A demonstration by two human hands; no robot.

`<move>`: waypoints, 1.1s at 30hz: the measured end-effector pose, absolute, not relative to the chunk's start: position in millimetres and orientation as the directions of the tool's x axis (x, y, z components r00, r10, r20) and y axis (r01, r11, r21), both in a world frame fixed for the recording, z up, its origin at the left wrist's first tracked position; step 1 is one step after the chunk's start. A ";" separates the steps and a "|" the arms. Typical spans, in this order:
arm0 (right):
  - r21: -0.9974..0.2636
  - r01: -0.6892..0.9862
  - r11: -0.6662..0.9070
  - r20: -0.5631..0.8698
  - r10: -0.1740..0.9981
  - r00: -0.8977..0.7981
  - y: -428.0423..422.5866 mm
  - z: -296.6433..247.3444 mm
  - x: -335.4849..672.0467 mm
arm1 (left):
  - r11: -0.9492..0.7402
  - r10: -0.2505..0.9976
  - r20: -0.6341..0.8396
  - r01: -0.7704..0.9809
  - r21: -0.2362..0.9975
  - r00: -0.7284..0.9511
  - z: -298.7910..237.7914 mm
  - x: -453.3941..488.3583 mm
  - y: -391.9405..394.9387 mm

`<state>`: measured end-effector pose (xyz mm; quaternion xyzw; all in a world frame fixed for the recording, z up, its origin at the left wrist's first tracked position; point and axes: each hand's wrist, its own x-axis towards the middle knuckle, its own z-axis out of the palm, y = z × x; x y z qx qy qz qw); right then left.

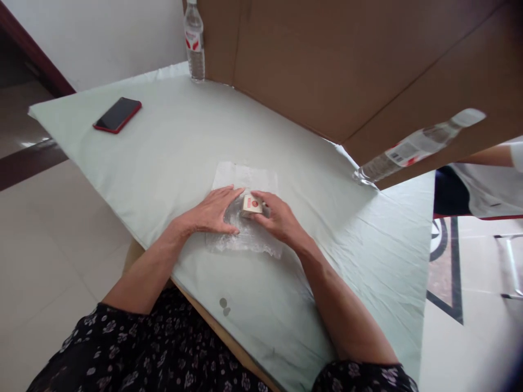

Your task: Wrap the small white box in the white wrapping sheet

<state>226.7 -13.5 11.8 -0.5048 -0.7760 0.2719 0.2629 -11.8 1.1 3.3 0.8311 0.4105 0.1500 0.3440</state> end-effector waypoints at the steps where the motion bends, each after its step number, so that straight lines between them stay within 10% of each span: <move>1: -0.693 0.644 0.324 0.156 0.940 -0.305 -12.9 12.3 235.4 | -0.433 0.780 -0.039 0.585 0.686 0.624 1.3 -12.3 1.2; 12: -0.582 0.811 0.059 0.283 0.950 0.135 -34.7 11.7 337.6 | -0.520 0.739 -0.040 0.607 0.601 0.673 -0.8 -14.0 0.7; 16: -0.482 0.813 0.327 0.431 0.896 -0.105 -45.2 24.4 290.9 | -0.547 0.730 -0.061 0.636 0.544 0.681 2.8 -12.6 0.9; 21: -0.457 0.736 0.499 0.169 0.861 -0.479 -40.8 19.1 244.5 | -0.556 0.730 -0.066 0.648 0.520 0.680 -0.3 -13.5 2.8; 33: -0.384 0.789 0.480 -0.124 0.820 -0.559 -38.0 5.9 271.1 | -0.584 0.701 -0.083 0.637 0.503 0.708 -3.6 -22.7 9.3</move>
